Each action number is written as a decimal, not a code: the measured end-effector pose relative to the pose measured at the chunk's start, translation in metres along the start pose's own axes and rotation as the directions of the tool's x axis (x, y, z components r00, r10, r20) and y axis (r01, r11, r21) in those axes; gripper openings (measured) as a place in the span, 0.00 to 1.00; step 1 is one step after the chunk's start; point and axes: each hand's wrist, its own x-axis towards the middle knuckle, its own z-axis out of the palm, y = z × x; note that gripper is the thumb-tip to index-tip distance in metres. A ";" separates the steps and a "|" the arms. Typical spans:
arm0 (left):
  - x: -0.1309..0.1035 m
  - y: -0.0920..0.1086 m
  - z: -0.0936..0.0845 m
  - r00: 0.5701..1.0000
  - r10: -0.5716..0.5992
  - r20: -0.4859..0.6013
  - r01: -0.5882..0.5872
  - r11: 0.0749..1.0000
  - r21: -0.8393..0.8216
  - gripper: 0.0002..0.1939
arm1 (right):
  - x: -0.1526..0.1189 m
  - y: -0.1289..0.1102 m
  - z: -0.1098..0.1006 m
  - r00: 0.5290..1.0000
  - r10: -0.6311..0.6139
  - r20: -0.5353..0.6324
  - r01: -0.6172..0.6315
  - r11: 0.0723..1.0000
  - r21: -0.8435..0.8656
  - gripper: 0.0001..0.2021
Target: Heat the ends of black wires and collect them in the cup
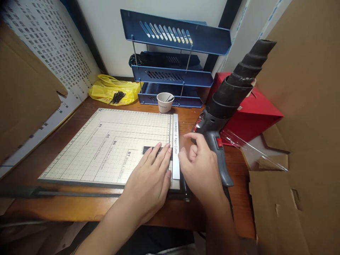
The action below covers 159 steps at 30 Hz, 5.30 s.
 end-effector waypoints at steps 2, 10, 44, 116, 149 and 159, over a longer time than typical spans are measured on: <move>0.000 0.000 0.000 1.000 0.002 -0.001 -0.002 1.000 -0.001 0.29 | 0.001 -0.002 0.002 1.000 -0.008 -0.003 0.008 0.999 -0.038 0.12; -0.001 0.002 0.001 1.000 -0.010 -0.016 0.010 1.000 -0.018 0.29 | 0.004 -0.005 0.010 0.999 -0.029 0.035 0.032 0.993 -0.111 0.10; -0.012 -0.014 -0.021 0.983 -0.056 -0.176 0.063 0.997 0.033 0.31 | 0.001 -0.009 0.034 0.945 -0.007 0.328 0.045 0.993 -0.107 0.30; -0.012 -0.025 -0.006 0.995 0.085 -0.058 -0.083 0.996 0.040 0.32 | -0.016 -0.010 0.022 0.932 0.058 0.359 0.029 0.973 -0.231 0.31; -0.011 -0.025 -0.007 0.996 0.078 -0.050 -0.076 0.996 0.043 0.32 | -0.015 -0.015 0.034 0.966 0.053 0.251 0.013 0.967 -0.255 0.28; -0.013 -0.023 -0.008 0.998 0.062 -0.030 -0.061 0.998 0.033 0.32 | -0.006 -0.010 0.019 0.968 0.081 0.238 -0.070 0.996 -0.055 0.27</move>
